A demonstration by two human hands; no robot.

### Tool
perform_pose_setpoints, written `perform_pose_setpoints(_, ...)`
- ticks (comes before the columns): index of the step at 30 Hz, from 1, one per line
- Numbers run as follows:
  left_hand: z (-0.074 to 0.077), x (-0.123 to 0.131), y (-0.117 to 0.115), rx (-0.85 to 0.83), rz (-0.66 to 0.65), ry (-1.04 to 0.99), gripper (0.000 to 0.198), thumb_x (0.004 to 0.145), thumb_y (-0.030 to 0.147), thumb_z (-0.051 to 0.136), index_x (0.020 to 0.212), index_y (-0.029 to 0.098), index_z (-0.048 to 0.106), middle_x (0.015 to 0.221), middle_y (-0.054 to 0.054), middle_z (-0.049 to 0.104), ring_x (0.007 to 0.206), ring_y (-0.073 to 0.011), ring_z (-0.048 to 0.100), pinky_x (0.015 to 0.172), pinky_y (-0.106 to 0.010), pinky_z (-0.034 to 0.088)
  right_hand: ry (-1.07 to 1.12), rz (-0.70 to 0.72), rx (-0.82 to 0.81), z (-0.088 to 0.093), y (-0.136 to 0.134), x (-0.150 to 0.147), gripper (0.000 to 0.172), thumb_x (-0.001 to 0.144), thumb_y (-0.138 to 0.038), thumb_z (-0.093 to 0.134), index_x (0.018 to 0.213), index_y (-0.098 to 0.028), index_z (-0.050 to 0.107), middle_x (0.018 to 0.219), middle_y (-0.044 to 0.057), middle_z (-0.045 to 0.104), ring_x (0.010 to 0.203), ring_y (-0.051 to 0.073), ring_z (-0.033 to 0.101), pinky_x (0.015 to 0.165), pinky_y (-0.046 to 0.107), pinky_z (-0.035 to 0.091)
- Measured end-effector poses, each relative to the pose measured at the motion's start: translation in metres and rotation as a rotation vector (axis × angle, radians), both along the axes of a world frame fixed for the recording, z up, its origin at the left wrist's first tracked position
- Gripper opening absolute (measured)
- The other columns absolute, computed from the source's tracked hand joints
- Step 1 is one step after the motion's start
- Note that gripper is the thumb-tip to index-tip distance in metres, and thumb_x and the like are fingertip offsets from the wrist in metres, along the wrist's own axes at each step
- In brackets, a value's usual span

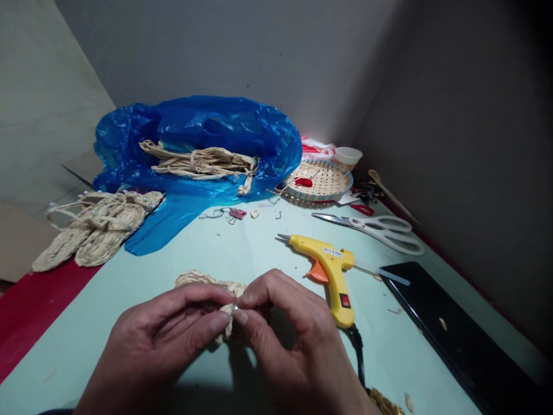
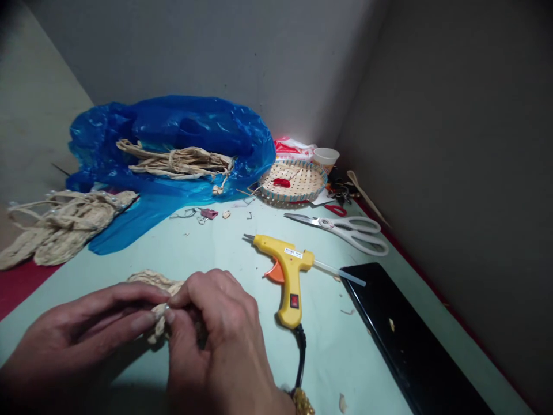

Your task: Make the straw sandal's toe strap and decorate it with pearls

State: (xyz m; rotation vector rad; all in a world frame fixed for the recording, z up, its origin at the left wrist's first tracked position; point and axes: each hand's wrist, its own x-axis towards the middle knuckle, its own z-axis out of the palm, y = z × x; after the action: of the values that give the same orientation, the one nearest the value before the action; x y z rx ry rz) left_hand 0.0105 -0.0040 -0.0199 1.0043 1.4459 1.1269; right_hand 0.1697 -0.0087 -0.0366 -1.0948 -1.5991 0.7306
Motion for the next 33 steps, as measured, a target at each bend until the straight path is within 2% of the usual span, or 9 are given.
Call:
perform_pose_setpoints(3,0.001,0.000,0.000,-0.001,0.004,0.023,0.010,0.059,0.029,0.090,0.066,0.034,0.085,0.075,0.007,0.084,0.072,-0.0175,0.082,0.065,-0.011,0.063,-0.010,-0.016,0.081,-0.002,0.001,0.001,0.019,0.085,-0.004,0.064,0.081,-0.023,0.061,0.074,-0.005,0.065,0.073,0.012,0.064,0.066,0.021,0.047)
perform_pose_setpoints(7,0.001,0.001,-0.001,-0.018,-0.003,-0.001,0.008,0.060,0.029,0.089,0.066,0.032,0.084,0.074,0.006,0.083,0.073,-0.0186,0.082,0.066,-0.013,0.063,-0.083,0.036,0.134,-0.004,0.003,0.005,0.017,0.088,-0.005,0.066,0.087,-0.022,0.062,0.080,-0.003,0.067,0.077,0.012,0.066,0.069,0.021,0.050)
perform_pose_setpoints(12,-0.002,-0.001,0.004,0.018,-0.029,-0.034,0.008,0.063,0.027,0.089,0.068,0.030,0.084,0.077,0.005,0.080,0.066,-0.0136,0.075,0.060,-0.011,0.059,-0.158,0.119,0.168,0.000,0.003,0.012,0.014,0.097,-0.008,0.059,0.094,-0.021,0.063,0.085,0.000,0.068,0.082,0.014,0.065,0.071,0.024,0.052)
perform_pose_setpoints(16,-0.004,-0.006,0.007,0.073,-0.070,0.000,0.002,0.073,0.030,0.085,0.075,0.028,0.085,0.082,0.003,0.081,0.080,-0.0168,0.075,0.070,-0.013,0.060,-0.206,0.156,0.131,0.004,0.002,0.016,0.021,0.100,-0.008,0.053,0.112,-0.022,0.062,0.098,0.001,0.069,0.094,0.014,0.066,0.081,0.025,0.052)
perform_pose_setpoints(18,-0.004,-0.008,0.007,0.048,-0.096,-0.034,0.006,0.079,0.033,0.082,0.082,0.029,0.085,0.087,0.002,0.083,0.089,-0.0183,0.076,0.077,-0.013,0.060,-0.234,0.138,0.126,0.004,0.002,0.015,0.022,0.100,-0.008,0.052,0.113,-0.022,0.061,0.100,0.001,0.069,0.096,0.014,0.066,0.082,0.025,0.052)
perform_pose_setpoints(22,-0.001,-0.009,0.004,-0.001,-0.108,-0.159,0.013,0.086,0.037,0.079,0.093,0.028,0.085,0.098,0.002,0.085,0.095,-0.0183,0.078,0.081,-0.012,0.060,-0.217,0.055,0.110,0.003,0.001,0.011,0.018,0.099,-0.009,0.051,0.109,-0.023,0.059,0.097,-0.001,0.068,0.092,0.014,0.065,0.081,0.026,0.052)
perform_pose_setpoints(27,0.004,-0.010,0.001,0.035,-0.100,-0.149,0.024,0.083,0.046,0.081,0.098,0.027,0.085,0.103,-0.002,0.086,0.103,-0.0228,0.079,0.080,-0.014,0.062,-0.171,-0.029,0.100,0.005,0.000,0.007,0.017,0.099,-0.013,0.051,0.107,-0.025,0.060,0.094,-0.001,0.068,0.088,0.016,0.065,0.080,0.028,0.052)
perform_pose_setpoints(33,0.004,-0.011,-0.003,0.099,-0.117,-0.200,0.039,0.080,0.059,0.079,0.105,0.030,0.086,0.130,-0.003,0.080,0.123,-0.0283,0.071,0.095,-0.019,0.059,-0.134,-0.102,0.089,0.008,0.004,0.012,0.013,0.102,-0.022,0.052,0.105,-0.026,0.064,0.095,0.002,0.073,0.088,0.018,0.069,0.080,0.029,0.055)
